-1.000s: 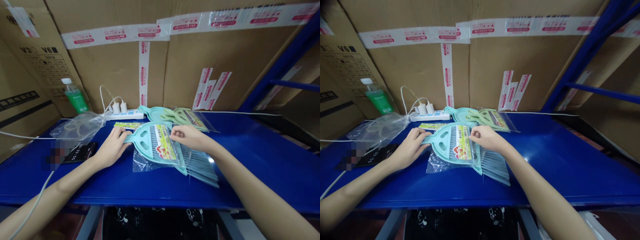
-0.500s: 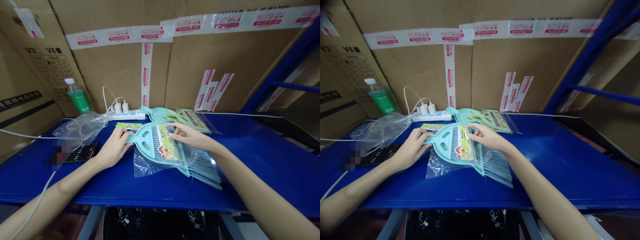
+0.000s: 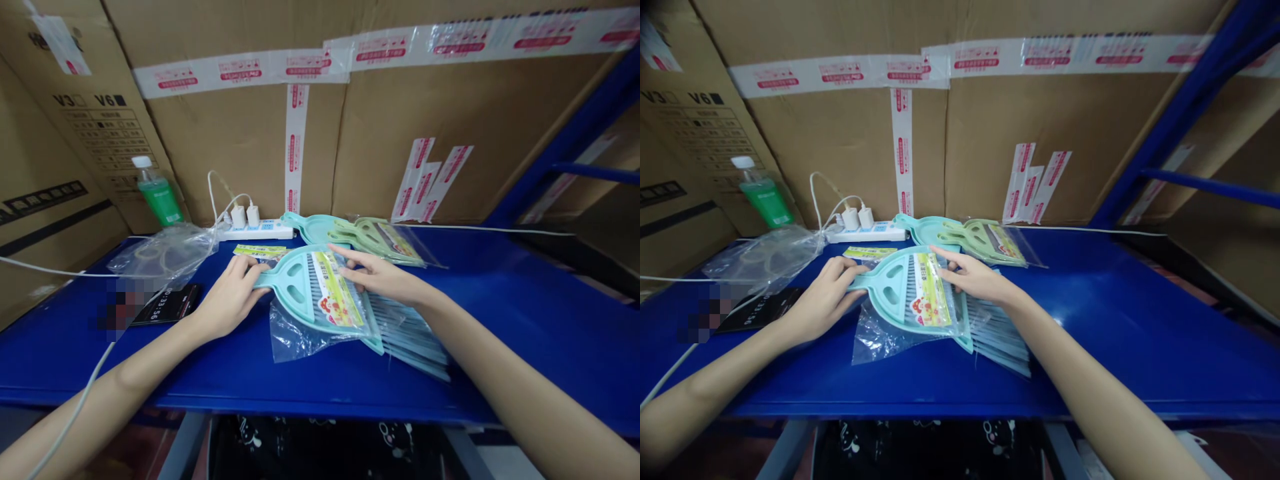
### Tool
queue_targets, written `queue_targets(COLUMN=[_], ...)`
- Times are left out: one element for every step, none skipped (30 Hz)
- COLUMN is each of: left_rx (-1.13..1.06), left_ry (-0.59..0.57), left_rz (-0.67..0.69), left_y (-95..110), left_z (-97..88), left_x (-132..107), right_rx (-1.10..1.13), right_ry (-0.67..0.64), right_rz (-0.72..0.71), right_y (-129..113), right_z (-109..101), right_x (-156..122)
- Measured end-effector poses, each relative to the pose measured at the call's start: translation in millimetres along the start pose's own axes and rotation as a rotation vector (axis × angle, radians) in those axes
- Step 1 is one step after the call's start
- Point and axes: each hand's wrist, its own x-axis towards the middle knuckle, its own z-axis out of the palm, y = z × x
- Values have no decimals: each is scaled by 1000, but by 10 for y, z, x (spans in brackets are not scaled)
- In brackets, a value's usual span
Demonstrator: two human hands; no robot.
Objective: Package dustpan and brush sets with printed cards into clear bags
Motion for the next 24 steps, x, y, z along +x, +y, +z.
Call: queue_targets(left_rx=[1,1,2,2,0,-2,-6,-11,-16,-24,-37,-55,-80,-111,-145,-180,-211,-240,-264,-285,-303,-317,-325,-327], left_ry=[-2,-6,-9,-13,-16,-18,-20,-21,-25,-31,-44,-65,-94,-129,-169,-209,-249,-287,-320,-351,-376,-398,-416,-432], left_rz=[-1,-3,-5,-8,-13,-19,-22,-24,-24,-24,-25,-29,-36,-47,-60,-75,-90,-101,-109,-112,-112,-111,-109,-109], left_y=[0,0,1,3,5,7,10,12,15,17,20,24,29,34,40,47,53,58,61,62,61,59,56,54], left_z=[1,3,6,7,9,8,7,3,-3,-11,-22,-35,-51,-70,-91,-115,-139,-164,-186,-206,-222,-233,-240,-242], left_x=[0,1,1,1,1,0,-1,-3,-5,-6,-8,-8,-9,-8,-8,-6,-5,-4,-3,-2,-3,-4,-6,-8], right_rx=[10,20,32,45,59,73,88,107,134,166,198,225,241,242,223,182,118,27,-83,-202,-318,-410,-462,-492], right_ry=[-2,-3,0,8,20,37,53,62,64,62,56,50,45,42,41,48,73,117,182,258,330,386,389,355], right_rz=[1,3,9,20,35,52,70,86,97,100,97,90,82,76,72,68,60,46,24,-6,-36,-66,-97,-116], right_y=[0,2,6,13,21,30,41,52,63,74,83,91,97,101,102,98,90,75,53,20,-22,-73,-133,-196], right_z=[1,4,12,22,35,49,62,73,79,79,73,59,39,12,-19,-54,-90,-126,-158,-182,-197,-199,-187,-161], right_x=[-2,-2,-2,-2,0,3,7,12,17,21,24,25,24,21,19,19,23,33,52,83,127,185,259,346])
